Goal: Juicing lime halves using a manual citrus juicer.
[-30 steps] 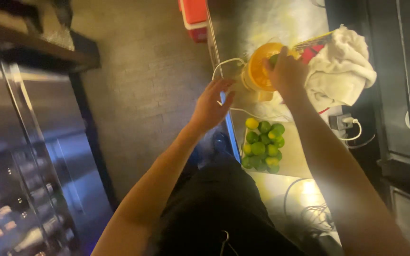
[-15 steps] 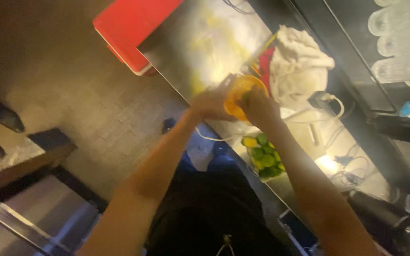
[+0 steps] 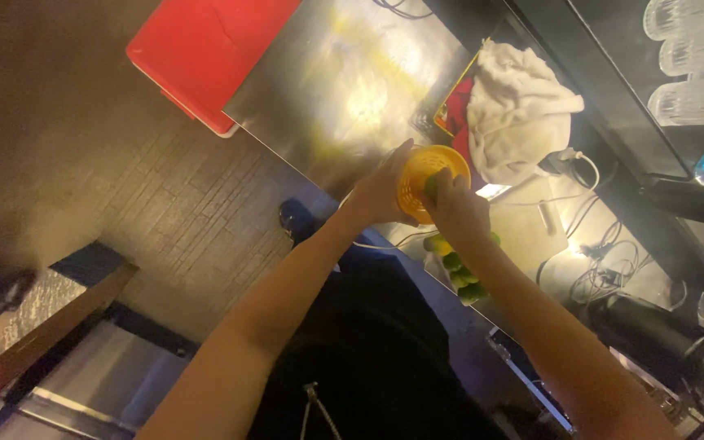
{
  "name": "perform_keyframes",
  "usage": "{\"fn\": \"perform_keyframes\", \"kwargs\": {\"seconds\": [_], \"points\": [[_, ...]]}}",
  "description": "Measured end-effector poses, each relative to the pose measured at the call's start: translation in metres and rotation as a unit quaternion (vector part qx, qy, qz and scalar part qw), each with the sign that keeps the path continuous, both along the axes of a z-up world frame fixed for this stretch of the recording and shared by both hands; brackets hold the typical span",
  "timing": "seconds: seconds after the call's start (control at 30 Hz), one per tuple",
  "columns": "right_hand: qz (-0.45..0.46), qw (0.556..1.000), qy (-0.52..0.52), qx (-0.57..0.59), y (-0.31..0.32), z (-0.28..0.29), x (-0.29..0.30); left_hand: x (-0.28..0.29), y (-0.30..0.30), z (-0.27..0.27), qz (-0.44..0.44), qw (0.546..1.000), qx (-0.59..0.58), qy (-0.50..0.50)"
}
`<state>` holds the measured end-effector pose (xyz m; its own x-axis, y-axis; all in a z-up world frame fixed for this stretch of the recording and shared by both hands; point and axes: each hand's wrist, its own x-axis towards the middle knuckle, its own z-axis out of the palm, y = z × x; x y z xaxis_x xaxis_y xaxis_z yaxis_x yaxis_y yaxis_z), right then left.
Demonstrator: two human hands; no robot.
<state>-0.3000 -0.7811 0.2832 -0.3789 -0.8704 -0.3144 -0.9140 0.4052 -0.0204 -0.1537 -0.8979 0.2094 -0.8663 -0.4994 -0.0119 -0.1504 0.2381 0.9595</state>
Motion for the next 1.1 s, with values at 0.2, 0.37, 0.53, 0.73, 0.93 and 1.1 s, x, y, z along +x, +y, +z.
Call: {"fn": "perform_keyframes", "kwargs": {"seconds": [0.2,0.37,0.53,0.73,0.93,1.1], "points": [[0.015,0.999,-0.028,-0.001,0.001,-0.002,-0.001,0.002,0.001,0.009,-0.014,0.995,0.04,-0.088],[0.022,0.999,-0.019,-0.028,0.015,-0.024,0.002,-0.001,-0.002,0.02,-0.041,0.984,0.071,-0.157],[-0.021,0.996,-0.054,-0.067,0.006,-0.004,0.014,0.005,-0.001,0.012,-0.047,0.993,0.004,-0.11],[-0.1,0.985,-0.074,-0.115,0.014,-0.02,0.027,0.01,0.001,0.019,-0.056,0.988,0.004,-0.144],[-0.199,0.969,-0.039,-0.143,-0.003,-0.011,0.042,-0.002,-0.008,0.008,-0.092,0.973,-0.082,-0.195],[-0.307,0.941,-0.01,-0.139,-0.006,-0.019,0.076,0.003,-0.017,0.027,-0.132,0.974,0.009,-0.185]]}}
